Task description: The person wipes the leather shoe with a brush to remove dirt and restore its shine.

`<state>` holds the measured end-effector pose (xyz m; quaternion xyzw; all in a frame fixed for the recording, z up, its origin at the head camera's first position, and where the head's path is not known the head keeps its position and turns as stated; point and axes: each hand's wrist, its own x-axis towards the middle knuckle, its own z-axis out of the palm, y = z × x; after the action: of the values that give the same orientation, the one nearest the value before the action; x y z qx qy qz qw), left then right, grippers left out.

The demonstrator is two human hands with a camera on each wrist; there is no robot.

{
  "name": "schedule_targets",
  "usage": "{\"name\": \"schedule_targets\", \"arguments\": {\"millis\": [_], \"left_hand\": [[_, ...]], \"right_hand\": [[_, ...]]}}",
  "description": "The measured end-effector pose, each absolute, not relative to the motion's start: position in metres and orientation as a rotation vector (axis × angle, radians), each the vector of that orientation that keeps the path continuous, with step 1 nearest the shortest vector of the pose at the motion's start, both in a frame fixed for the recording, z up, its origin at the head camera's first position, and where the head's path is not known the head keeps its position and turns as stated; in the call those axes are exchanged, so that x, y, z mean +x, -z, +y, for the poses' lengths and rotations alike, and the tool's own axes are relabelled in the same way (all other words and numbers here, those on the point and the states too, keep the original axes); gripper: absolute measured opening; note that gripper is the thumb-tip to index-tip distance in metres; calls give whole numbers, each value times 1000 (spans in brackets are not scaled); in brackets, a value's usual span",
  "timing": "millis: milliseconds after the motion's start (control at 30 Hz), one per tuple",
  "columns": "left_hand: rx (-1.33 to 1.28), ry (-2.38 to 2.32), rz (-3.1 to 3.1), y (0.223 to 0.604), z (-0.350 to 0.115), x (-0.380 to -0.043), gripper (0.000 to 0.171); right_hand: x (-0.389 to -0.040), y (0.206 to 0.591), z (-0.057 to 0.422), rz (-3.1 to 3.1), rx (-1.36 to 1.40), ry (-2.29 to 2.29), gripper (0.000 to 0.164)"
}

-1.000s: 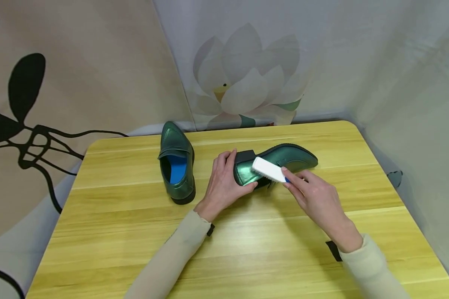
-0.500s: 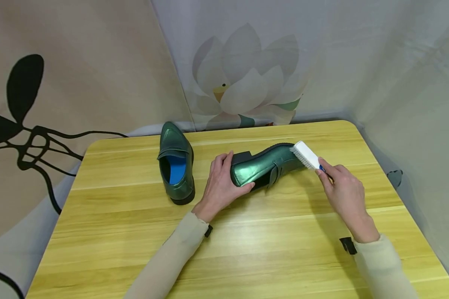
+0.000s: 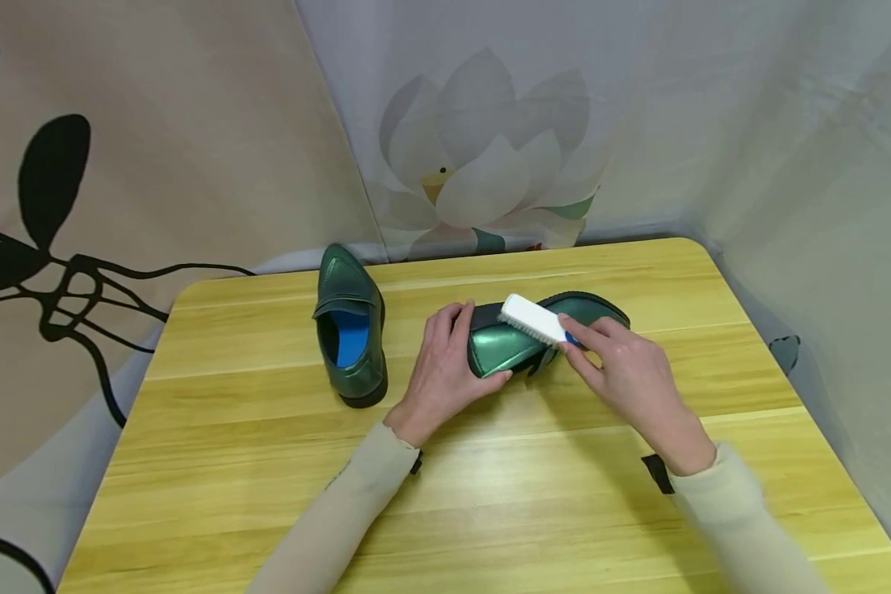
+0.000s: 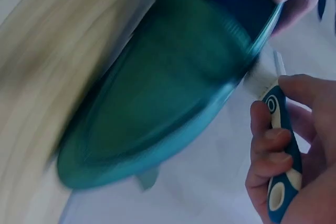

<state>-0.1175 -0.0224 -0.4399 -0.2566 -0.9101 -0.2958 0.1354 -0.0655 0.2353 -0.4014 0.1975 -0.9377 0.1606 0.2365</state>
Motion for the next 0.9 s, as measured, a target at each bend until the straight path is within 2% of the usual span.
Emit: {"name": "schedule_targets", "arguments": {"millis": [67, 200, 533, 767, 900], "left_hand": [[-759, 841, -2620, 440, -22, -117, 104], [-760, 843, -2619, 441, -22, -116, 105], [-751, 818, -2618, 442, -24, -114, 105], [-806, 783, -2549, 440, -22, -114, 105], [-804, 778, -2559, 442, -23, -113, 104]], "right_hand": [[-65, 401, 223, -2561, 617, -452, 49], [-65, 401, 210, -2549, 678, -473, 39], [-65, 405, 230, -2583, 399, -456, 44], [-66, 404, 211, -2552, 555, -520, 45], [-65, 404, 209, -2555, 536, -512, 44]]}}
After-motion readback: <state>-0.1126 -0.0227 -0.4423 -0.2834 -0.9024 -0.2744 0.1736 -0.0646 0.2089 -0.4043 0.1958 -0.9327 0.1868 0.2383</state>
